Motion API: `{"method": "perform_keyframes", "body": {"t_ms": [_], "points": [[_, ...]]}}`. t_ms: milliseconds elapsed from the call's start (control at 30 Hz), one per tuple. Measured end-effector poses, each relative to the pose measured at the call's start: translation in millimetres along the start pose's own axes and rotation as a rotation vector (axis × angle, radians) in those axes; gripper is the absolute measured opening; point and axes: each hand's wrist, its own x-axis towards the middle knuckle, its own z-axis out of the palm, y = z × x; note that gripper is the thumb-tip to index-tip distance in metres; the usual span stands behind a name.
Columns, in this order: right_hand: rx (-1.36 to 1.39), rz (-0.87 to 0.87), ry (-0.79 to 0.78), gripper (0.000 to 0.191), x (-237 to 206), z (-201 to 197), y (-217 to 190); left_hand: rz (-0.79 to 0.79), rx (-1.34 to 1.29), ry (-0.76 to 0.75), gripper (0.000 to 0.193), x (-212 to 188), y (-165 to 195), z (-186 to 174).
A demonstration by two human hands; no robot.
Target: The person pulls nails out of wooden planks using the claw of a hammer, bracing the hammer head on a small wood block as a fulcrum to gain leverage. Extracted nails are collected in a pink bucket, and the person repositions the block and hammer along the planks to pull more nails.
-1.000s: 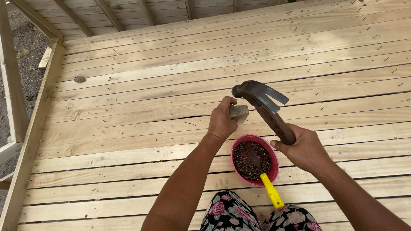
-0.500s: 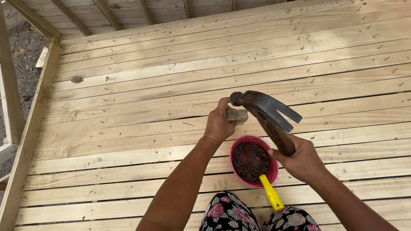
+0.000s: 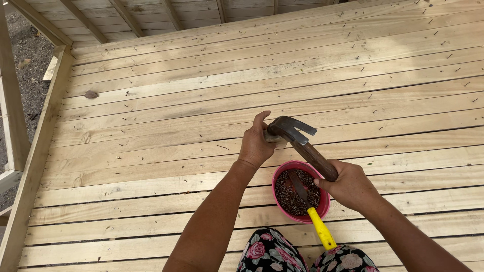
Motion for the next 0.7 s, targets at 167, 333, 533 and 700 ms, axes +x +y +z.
{"method": "perform_keyframes", "body": {"t_ms": [167, 333, 533, 700], "points": [[0.088, -0.071, 0.067, 0.051, 9, 4, 16, -0.019, 0.025, -0.009, 0.071, -1, 2, -7], [0.087, 0.001, 0.146, 0.046, 25, -3, 32, 0.002, 0.125, -0.076, 0.041, 7, 3, -24], [0.067, 0.136, 0.114, 0.042, 51, 5, 53, -0.143, 0.038, 0.042, 0.050, 22, -6, -38], [-0.033, 0.182, 0.070, 0.038, 73, 18, 71, -0.308, -0.021, -0.068, 0.049, 32, -3, -58]]}}
